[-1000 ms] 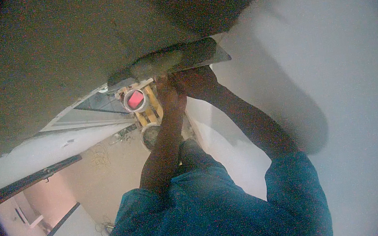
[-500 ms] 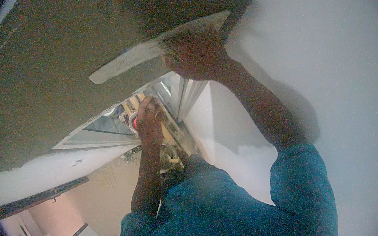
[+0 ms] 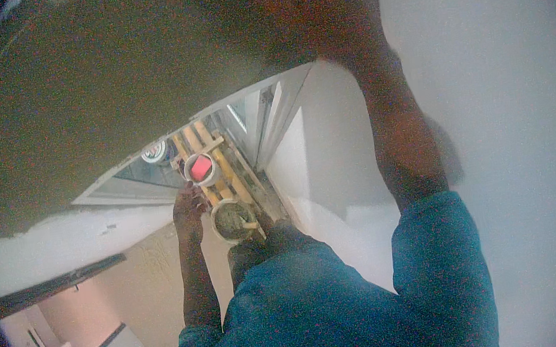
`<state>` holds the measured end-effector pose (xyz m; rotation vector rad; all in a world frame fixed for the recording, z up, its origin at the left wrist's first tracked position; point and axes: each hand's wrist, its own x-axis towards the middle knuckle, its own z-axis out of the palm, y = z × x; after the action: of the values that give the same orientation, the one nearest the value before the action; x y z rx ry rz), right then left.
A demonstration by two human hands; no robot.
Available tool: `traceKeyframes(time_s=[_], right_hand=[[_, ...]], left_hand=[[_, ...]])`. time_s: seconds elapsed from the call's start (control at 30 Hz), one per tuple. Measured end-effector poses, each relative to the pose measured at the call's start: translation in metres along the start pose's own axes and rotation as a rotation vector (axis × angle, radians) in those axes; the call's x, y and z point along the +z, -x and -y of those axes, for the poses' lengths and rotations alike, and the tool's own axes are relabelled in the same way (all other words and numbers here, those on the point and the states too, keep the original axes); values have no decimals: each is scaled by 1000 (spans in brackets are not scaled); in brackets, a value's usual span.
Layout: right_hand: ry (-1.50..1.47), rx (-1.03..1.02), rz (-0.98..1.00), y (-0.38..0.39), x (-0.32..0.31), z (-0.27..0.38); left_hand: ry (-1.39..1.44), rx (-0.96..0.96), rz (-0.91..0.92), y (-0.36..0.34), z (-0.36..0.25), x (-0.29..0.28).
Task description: The person applies wet plaster to a ceiling using a trowel and hawk. They repeatedly scoop plaster from a bucket, transfer it to the hawk, and smooth it onto the ceiling surface in broad strokes.
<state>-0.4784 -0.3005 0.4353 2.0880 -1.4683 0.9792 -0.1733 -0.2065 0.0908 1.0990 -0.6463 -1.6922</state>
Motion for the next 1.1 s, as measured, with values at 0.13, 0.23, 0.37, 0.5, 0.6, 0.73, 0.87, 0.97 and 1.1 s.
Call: traceKeyframes(time_s=[0.13,0.23,0.37,0.5,0.6,0.73,0.87,0.97,1.1], right_hand=[[145,-106,428,111,49,30],[54,21,713,153,108,32],[53,23,724,158,150,27],[80,19,756,130,139,26],[90,-35,575,105,113,23],[248,-171,402,67,82,16],[204,-140,410,22,46,17],[144,-45,500,-11,20,15],[-71,-38,594,-42,3,10]], left_hand=[[-21,-36,-150,32,19,-44],[6,-126,-270,54,30,-67],[3,-185,-318,70,39,-83],[7,-179,-326,74,45,-92],[1,-163,-327,74,48,-94],[44,-154,-321,71,49,-96],[65,-150,-303,68,48,-96],[47,-143,-290,65,47,-96],[72,-120,-260,60,44,-96]])
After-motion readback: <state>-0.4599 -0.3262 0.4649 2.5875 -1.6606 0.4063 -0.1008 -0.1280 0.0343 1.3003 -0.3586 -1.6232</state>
